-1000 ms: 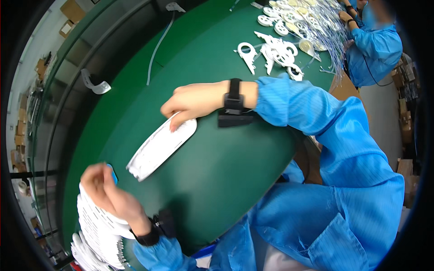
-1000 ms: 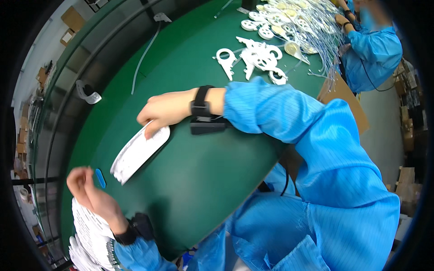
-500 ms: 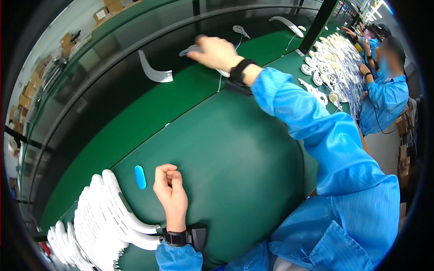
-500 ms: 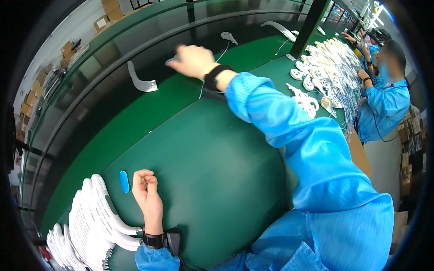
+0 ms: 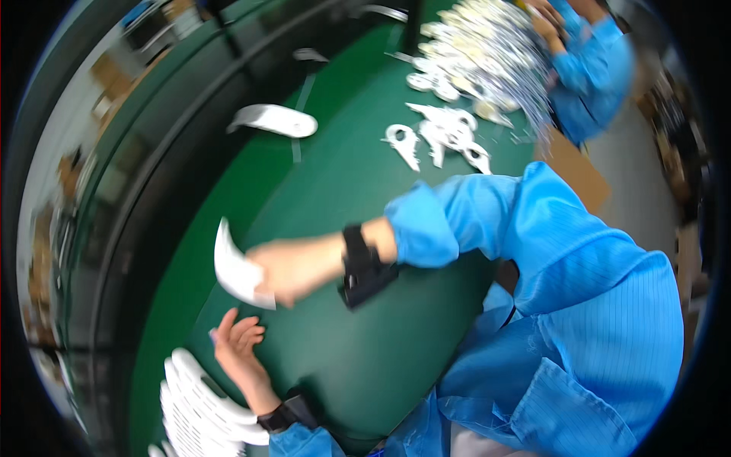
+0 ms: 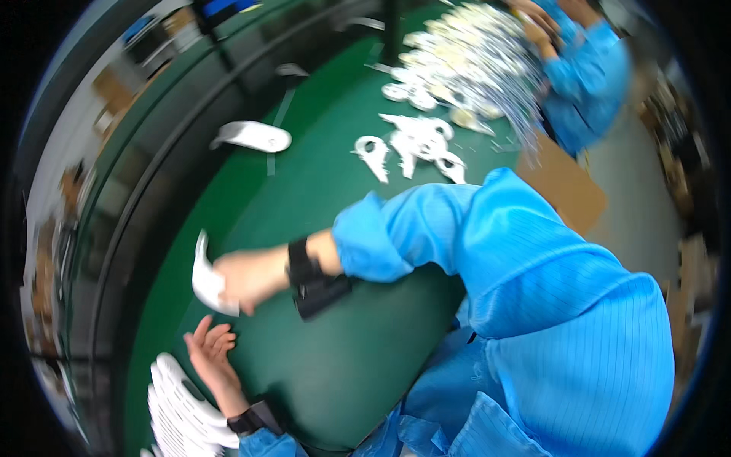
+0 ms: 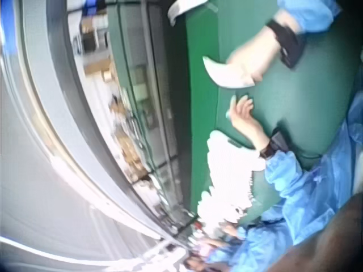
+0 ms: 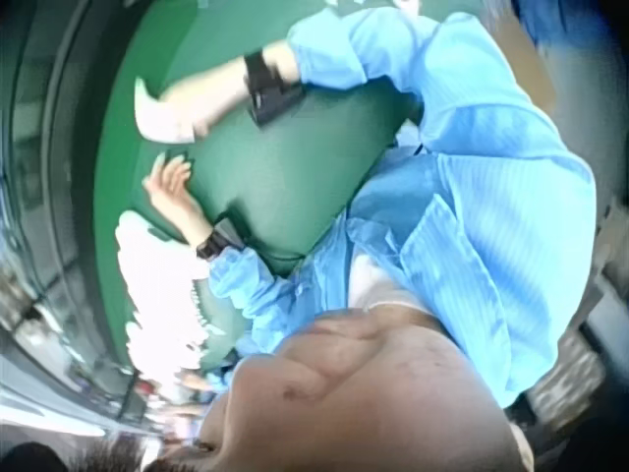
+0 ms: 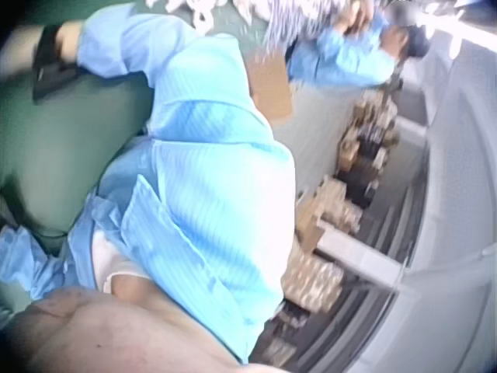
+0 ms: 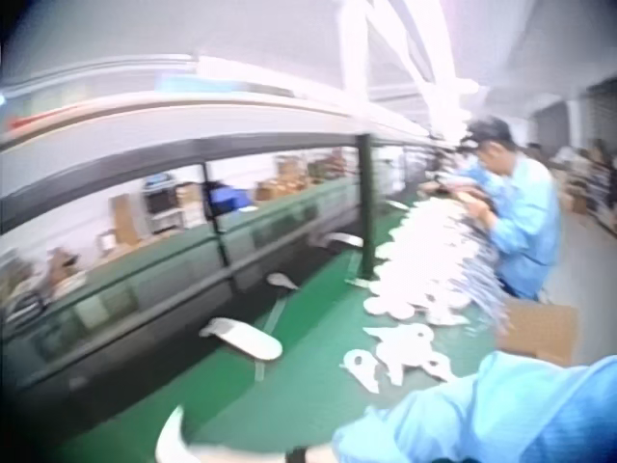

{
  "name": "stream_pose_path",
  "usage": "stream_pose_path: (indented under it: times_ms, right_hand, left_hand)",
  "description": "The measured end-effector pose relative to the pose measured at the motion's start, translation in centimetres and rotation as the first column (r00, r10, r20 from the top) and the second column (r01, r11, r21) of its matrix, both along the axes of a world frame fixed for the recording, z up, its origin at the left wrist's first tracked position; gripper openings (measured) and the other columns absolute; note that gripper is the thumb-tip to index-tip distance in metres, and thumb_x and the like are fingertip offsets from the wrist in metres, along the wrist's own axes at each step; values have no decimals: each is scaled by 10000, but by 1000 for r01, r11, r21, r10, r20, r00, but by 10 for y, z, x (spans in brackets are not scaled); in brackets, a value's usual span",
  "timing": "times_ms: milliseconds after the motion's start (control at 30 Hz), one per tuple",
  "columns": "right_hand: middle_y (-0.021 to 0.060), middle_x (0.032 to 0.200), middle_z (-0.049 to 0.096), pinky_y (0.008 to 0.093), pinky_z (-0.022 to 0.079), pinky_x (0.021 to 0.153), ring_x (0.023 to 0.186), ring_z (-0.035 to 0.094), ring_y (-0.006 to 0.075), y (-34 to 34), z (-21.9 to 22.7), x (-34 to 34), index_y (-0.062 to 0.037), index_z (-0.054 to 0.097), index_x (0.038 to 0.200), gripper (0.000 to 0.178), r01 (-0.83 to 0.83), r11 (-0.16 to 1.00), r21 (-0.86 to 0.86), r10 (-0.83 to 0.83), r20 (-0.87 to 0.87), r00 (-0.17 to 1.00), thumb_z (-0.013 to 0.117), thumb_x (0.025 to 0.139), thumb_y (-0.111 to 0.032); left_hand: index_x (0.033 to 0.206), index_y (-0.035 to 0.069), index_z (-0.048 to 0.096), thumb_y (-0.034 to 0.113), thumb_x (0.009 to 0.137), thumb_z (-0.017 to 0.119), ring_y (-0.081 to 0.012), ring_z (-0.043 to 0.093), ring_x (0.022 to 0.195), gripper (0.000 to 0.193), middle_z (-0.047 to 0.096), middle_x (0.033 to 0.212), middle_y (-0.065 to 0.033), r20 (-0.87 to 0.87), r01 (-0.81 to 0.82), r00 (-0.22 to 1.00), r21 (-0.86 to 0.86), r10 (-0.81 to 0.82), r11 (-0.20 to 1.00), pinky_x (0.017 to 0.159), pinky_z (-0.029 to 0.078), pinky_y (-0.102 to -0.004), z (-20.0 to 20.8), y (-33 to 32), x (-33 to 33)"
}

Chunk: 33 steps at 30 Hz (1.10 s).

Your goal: Assembling white plastic components and housings on a factory assembly line.

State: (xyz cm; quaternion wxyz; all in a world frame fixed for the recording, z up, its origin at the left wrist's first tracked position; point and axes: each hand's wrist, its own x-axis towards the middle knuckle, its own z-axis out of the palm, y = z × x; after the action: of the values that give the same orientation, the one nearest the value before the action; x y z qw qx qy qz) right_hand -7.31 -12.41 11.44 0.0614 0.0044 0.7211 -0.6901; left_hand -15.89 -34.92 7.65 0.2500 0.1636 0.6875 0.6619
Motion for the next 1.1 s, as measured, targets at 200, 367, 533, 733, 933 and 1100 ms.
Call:
stream_pose_path:
  times_ms: [200,367,533,733,933,1100]
  right_hand:
    - [111,650,640,341,532,523,569,660,233,-77,-42,68,12,592,933,259,-100,970,221,120,-76,990,545,824,-218]
    - [148,774,663,438,503,631,691,640,319,22,19,107,-41,659,840,349,-49,818,574,88,-39,995,646,808,-388]
    - [156,935,667,373,511,763,897,649,301,210,18,166,-40,638,1028,333,537,200,819,-561,-354,748,631,827,-305]
    - [113,853,680,329,502,694,792,649,232,248,22,191,-52,672,939,390,217,313,925,-733,90,674,757,724,-366]
    - [66,790,664,309,503,595,669,609,170,275,14,193,-41,716,884,277,485,448,751,-763,38,645,702,745,-281]
    - [59,750,646,297,471,566,643,591,159,283,15,181,-25,678,835,244,526,485,699,-740,8,672,639,763,-255]
  left_hand:
    - [1361,2,359,219,933,599,-154,523,401,537,613,816,-132,207,185,963,-49,-171,982,340,421,-280,17,48,25]
    - [1338,-52,397,64,895,609,-129,568,930,505,572,1141,-132,-167,192,964,-102,-207,976,768,466,-249,49,39,39]
    - [1267,-25,508,-1,795,641,-142,602,808,491,643,902,-101,-203,339,807,-608,-554,718,718,475,-260,70,33,46]
    - [1102,-5,600,165,880,603,-401,617,865,280,645,952,-247,-647,-236,641,-678,-413,696,778,480,-417,46,30,66]
    - [1009,-19,616,199,924,544,-290,636,753,244,661,834,-192,-680,-136,679,-484,-274,864,710,480,-364,25,25,56]
    - [1008,-4,633,173,906,551,-348,654,784,220,671,861,-198,-707,-149,649,-479,-280,865,706,494,-388,26,20,57]
